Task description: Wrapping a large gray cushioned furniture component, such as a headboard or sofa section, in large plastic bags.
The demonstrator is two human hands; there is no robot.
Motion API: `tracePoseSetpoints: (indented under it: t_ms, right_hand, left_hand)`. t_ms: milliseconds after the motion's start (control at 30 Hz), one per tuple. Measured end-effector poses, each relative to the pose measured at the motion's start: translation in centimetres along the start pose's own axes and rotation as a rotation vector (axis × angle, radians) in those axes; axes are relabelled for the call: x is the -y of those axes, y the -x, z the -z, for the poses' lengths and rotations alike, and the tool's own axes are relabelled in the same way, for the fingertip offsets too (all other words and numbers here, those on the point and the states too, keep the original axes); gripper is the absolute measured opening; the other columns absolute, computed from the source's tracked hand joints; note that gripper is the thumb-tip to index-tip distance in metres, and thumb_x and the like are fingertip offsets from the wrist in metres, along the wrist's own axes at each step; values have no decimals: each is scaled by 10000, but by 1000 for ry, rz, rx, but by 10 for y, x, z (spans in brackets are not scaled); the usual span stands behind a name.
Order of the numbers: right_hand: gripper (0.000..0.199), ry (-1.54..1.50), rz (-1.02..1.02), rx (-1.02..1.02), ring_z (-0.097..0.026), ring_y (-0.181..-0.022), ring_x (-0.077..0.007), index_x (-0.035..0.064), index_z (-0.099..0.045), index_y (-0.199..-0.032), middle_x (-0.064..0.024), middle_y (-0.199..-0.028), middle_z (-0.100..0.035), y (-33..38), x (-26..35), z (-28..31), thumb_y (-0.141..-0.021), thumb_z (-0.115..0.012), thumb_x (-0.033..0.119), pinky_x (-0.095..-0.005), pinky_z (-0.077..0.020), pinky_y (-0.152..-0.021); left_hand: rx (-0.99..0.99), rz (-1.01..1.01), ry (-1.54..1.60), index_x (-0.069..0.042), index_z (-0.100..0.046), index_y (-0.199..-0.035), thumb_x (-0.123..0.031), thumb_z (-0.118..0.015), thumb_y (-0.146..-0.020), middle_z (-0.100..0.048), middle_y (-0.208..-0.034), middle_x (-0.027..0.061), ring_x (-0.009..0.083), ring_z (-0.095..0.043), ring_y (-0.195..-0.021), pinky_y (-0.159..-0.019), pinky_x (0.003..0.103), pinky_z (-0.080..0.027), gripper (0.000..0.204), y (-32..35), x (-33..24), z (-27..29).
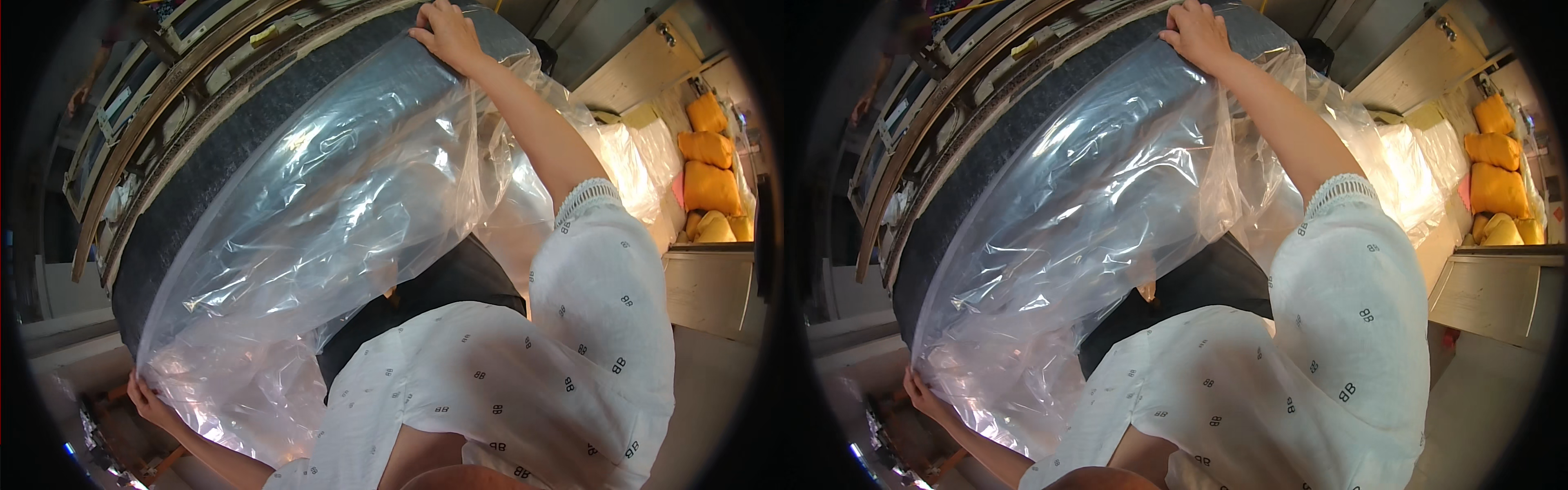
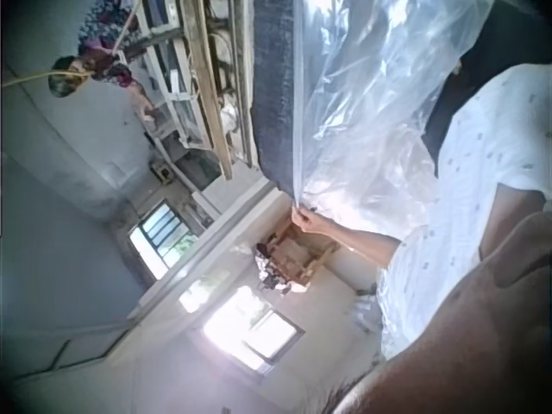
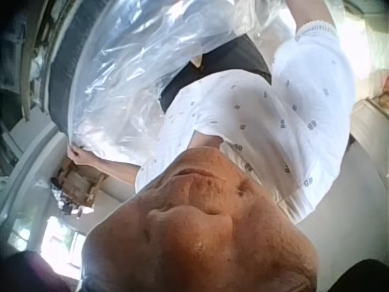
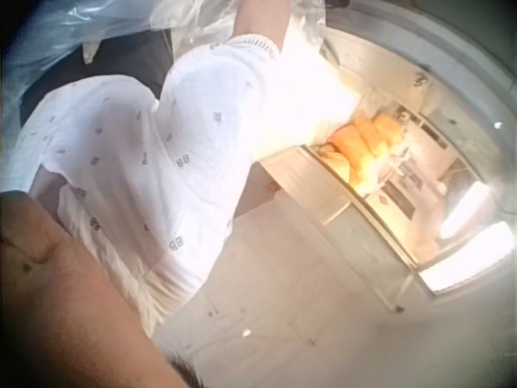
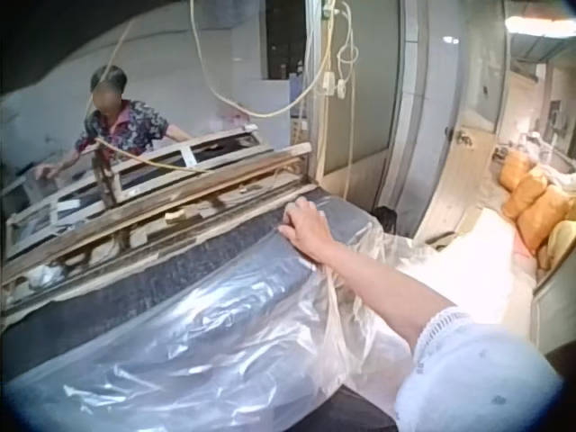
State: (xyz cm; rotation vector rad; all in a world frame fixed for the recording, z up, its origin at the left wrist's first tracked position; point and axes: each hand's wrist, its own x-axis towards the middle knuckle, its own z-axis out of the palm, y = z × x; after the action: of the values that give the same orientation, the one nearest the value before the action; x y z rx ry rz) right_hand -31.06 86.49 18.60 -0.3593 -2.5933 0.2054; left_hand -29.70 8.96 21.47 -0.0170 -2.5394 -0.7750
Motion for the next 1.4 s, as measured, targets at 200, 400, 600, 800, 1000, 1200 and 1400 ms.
tracePoseSetpoints:
  t_ms: [200,400,600,800,1000,1200,1400]
  right_hand:
    - [255,-269,84,86,-548,-900,-307,93,-583,-852,-138,-895,-566,-25,-26,-3,-680,-661,264,-402,-439,-761]
    - [107,-585,-29,156,-532,-687,-162,67,-569,-782,-58,-724,-570,-65,-27,4,-745,-574,167,-309,-430,-627]
    - [169,-560,-176,-577,-507,-674,-260,32,-544,-856,-113,-740,-524,-111,-46,22,-836,-476,185,-359,-421,-641]
    - [171,-732,-278,-328,-542,-780,-102,68,-614,-905,-15,-853,-603,-80,-93,-84,-822,-583,215,-235,-422,-709]
    - [192,-723,-246,-310,-547,-700,-116,37,-628,-832,-30,-753,-613,-93,-76,-81,-757,-617,213,-255,-429,-678]
    - [238,-570,-259,-284,-557,-706,-165,43,-631,-823,-55,-752,-603,-109,-81,-86,-725,-639,260,-290,-436,-686]
    - [342,-358,-260,-375,-493,-861,-254,20,-541,-833,-142,-915,-507,-106,-73,-85,-683,-665,301,-335,-409,-773]
  left_hand:
    - [-82,445,212,-56,-613,-1009,-296,-618,-826,-578,-982,-6,100,-500,-816,-667,197,-379,302,36,-1,5]
    - [-324,527,838,-54,-504,-1186,-331,-598,-821,-486,-1195,24,164,-402,-1120,-868,277,-356,468,-1,-5,-27]
    - [-421,102,546,19,-576,-1084,-257,-512,-872,-577,-1098,127,215,-539,-987,-903,309,-400,355,-120,-65,-38]
    - [-144,141,57,-32,-652,-975,-306,-593,-836,-639,-965,54,135,-561,-869,-788,245,-417,313,-176,69,-166]
    - [-127,302,445,-22,-665,-951,-223,-654,-787,-642,-949,23,108,-548,-867,-796,218,-407,259,-200,35,-188]
    - [-124,283,460,-18,-664,-968,-239,-681,-753,-642,-969,39,121,-554,-872,-803,228,-409,309,-213,29,-194]
    - [-178,263,232,2,-631,-955,-273,-697,-729,-613,-845,43,127,-527,-761,-734,247,-419,362,-224,56,-200]
